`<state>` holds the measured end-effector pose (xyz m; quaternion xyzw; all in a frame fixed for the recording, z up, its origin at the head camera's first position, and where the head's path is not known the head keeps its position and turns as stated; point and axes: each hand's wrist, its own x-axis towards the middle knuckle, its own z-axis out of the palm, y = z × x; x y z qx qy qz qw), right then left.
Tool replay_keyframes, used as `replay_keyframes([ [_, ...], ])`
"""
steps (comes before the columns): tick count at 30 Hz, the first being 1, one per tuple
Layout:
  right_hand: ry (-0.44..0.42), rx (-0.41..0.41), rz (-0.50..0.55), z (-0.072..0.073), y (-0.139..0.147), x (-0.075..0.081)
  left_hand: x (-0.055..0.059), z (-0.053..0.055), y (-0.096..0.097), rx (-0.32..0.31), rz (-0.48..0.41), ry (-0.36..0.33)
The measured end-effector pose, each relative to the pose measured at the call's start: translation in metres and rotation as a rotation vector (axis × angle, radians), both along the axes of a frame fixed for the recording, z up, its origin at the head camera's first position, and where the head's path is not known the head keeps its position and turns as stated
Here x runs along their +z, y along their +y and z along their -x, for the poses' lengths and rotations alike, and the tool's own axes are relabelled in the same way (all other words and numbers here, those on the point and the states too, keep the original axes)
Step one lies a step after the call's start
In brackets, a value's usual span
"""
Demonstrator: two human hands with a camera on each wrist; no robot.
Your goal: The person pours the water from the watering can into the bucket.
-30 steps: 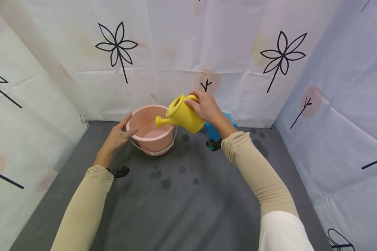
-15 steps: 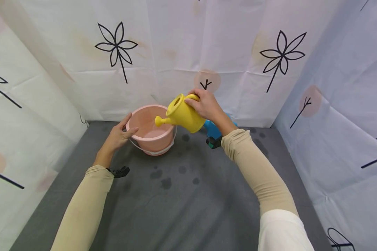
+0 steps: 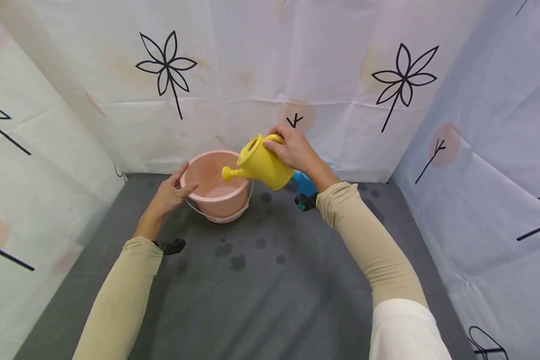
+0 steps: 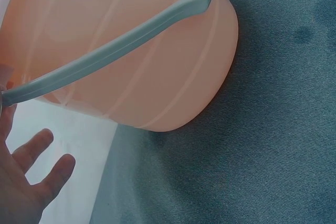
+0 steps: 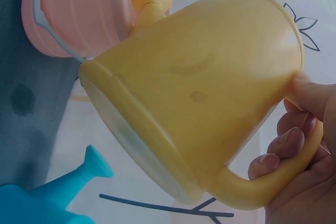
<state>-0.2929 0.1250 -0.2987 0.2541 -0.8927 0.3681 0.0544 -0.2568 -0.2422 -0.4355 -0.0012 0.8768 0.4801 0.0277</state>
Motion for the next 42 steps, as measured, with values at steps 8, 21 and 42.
replay_keyframes([
  [8, -0.019, 0.006, -0.008, 0.001, -0.001, 0.002, 0.000, -0.001, 0.000, 0.005, 0.009, -0.006],
  [21, -0.042, 0.020, -0.056, 0.000, -0.003, 0.009, -0.001, -0.001, 0.000, 0.010, 0.011, 0.008],
  [42, -0.070, 0.026, -0.098, 0.003, -0.007, 0.015, 0.002, -0.002, 0.002, 0.013, 0.011, 0.006],
])
